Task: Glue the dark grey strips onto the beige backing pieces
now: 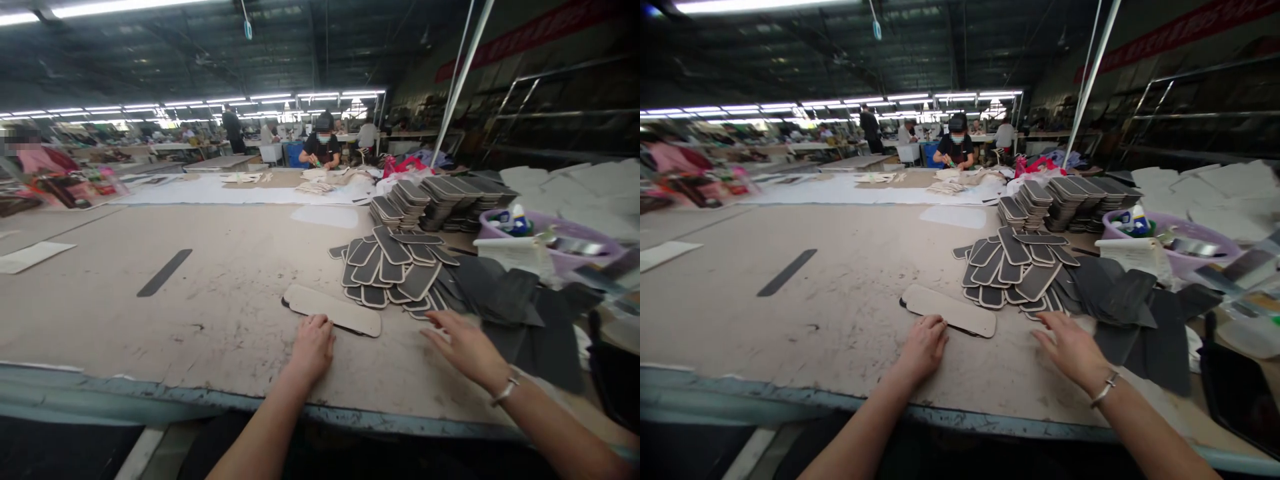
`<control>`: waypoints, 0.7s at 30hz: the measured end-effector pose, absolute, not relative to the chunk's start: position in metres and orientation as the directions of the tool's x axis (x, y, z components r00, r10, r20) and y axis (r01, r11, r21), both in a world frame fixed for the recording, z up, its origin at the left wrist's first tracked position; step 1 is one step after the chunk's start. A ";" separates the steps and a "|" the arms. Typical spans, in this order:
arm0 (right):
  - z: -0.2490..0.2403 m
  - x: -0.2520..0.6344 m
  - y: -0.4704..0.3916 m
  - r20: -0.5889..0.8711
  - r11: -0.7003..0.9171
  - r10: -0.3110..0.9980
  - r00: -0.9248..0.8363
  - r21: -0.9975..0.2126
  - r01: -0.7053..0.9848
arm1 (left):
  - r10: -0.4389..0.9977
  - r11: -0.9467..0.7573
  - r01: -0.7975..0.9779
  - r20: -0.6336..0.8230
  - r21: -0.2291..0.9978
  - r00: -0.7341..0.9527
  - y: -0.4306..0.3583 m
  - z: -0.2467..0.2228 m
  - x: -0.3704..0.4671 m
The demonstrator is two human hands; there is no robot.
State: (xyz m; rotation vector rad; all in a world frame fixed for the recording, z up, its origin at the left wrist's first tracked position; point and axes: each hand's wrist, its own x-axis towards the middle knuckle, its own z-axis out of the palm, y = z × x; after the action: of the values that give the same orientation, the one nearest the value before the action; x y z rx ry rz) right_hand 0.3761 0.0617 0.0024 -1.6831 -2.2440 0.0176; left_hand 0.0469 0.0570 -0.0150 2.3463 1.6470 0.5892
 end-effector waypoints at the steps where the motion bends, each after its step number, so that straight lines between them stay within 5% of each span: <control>1: 0.000 0.354 0.061 0.265 0.368 0.914 -0.308 -0.221 0.903 | 0.937 -0.346 0.846 0.203 0.407 0.285 0.058 -0.015 0.048; 7: -0.025 0.266 0.081 0.233 0.540 0.836 -0.498 -0.177 0.823 | 0.939 -0.301 0.805 0.304 0.511 0.158 0.063 -0.014 0.035; 15: -0.012 0.277 0.099 0.172 0.715 0.696 -0.697 -0.081 0.694 | 0.915 -0.230 0.823 0.404 0.520 0.001 0.072 -0.006 0.008; 21: -0.008 0.304 0.050 0.115 0.683 0.715 -0.690 0.095 0.724 | 0.901 -0.411 0.759 0.351 0.506 0.255 0.055 -0.004 0.019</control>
State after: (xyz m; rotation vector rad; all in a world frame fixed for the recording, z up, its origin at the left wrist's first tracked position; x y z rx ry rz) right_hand 0.3038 0.0497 -0.0079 -1.2068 -2.8193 -0.2047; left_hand 0.0194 0.0550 -0.0040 2.2919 1.5502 0.8878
